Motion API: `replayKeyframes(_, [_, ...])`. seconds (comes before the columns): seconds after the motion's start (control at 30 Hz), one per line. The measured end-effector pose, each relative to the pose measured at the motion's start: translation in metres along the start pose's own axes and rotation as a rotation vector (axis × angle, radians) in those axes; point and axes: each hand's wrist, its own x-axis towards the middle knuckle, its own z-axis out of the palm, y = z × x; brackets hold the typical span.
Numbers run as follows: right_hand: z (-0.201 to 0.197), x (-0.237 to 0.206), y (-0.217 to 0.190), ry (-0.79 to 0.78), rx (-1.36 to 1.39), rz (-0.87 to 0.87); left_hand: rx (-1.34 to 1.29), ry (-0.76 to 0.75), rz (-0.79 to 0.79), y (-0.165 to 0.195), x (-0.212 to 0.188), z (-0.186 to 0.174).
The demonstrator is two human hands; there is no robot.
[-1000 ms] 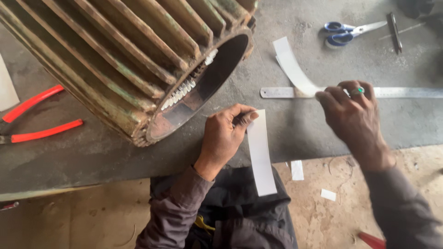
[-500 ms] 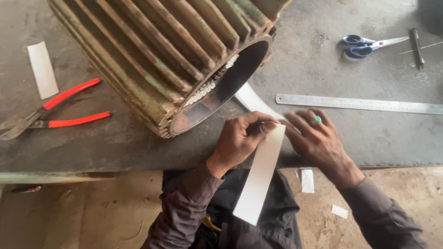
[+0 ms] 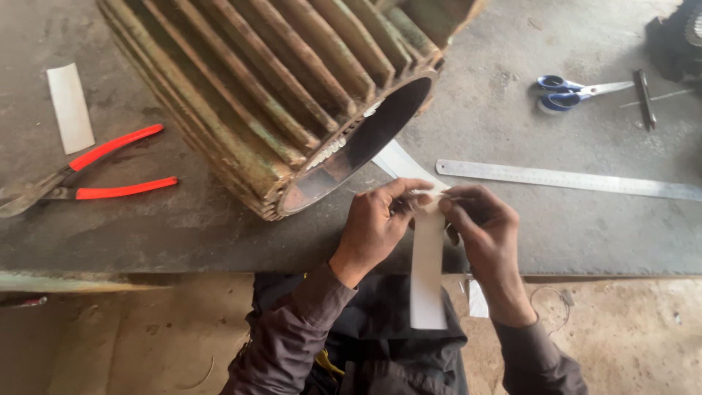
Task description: The person places small white paper strips into the slots of a large cylindrical motor stator on a workbench. They repeatedly pick up strips, align them, and insert them into the stator's inner slots, occasionally using a ruler to guide placement.
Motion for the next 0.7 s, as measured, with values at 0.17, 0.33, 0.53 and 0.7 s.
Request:
replayKeyframes(0.17, [0.010,-0.003,0.007,0.043,0.025,-0.008,0.007,-0.020,-0.199,-0.001,-0.001,-0.006])
replayKeyframes(0.33, [0.009,-0.007,0.013,0.097,-0.057,-0.050,-0.027,-0.018,-0.060,0.001,-0.002,-0.007])
replayKeyframes(0.53, [0.008,-0.011,0.018,0.109,-0.124,-0.114,-0.083,-0.059,-0.150,0.004,-0.001,-0.008])
replayKeyframes(0.7, [0.009,-0.010,0.013,0.080,-0.067,-0.109,-0.148,-0.074,-0.143,0.000,-0.001,-0.008])
